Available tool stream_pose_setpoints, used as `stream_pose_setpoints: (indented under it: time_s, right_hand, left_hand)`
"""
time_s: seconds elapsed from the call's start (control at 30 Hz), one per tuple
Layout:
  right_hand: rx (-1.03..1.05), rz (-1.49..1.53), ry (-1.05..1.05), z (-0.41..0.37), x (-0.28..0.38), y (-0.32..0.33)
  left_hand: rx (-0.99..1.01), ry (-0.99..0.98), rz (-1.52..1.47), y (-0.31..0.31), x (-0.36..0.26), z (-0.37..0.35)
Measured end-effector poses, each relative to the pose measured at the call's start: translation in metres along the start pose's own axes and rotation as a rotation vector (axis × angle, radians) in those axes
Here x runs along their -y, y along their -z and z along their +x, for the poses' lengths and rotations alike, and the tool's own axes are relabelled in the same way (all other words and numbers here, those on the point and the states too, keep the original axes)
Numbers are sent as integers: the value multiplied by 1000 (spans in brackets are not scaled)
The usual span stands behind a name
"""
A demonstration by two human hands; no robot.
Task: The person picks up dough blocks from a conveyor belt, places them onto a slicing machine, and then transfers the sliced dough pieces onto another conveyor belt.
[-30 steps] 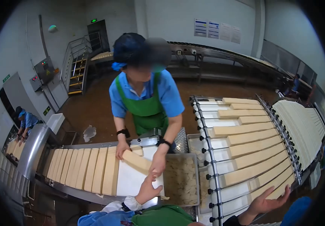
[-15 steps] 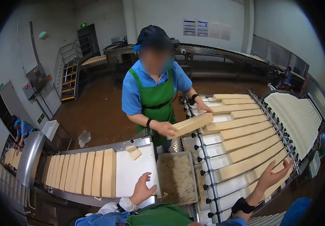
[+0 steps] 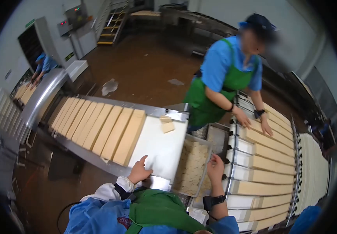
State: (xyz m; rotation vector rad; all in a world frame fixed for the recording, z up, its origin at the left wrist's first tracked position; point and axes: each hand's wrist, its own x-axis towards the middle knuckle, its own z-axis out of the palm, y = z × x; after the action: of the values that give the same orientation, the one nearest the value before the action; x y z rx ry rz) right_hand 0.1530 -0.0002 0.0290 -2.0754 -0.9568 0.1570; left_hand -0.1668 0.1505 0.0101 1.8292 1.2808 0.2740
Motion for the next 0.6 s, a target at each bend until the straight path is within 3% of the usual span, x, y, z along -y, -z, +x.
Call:
stream_pose_setpoints:
  time_s: [0.03, 0.13, 0.27, 0.4, 0.47, 0.6]
  right_hand:
    - [78, -2, 18, 2, 12, -21]
    - [256, 82, 190, 14, 56, -85]
    - [473, 88, 349, 32, 103, -192]
    - [487, -34, 508, 56, 148, -302]
    - [572, -189, 493, 78, 173, -339]
    - [503, -296, 488, 100, 186, -390]
  left_hand:
    - [-42, 73, 11, 9, 10, -3]
    - [-220, -15, -32, 23, 62, -10]
    - [-296, 249, -110, 43, 95, -21]
    - [-32, 469, -388, 61, 121, -16]
    - [-11, 356, -416, 62, 130, -13]
    - [116, 266, -486, 68, 138, -4]
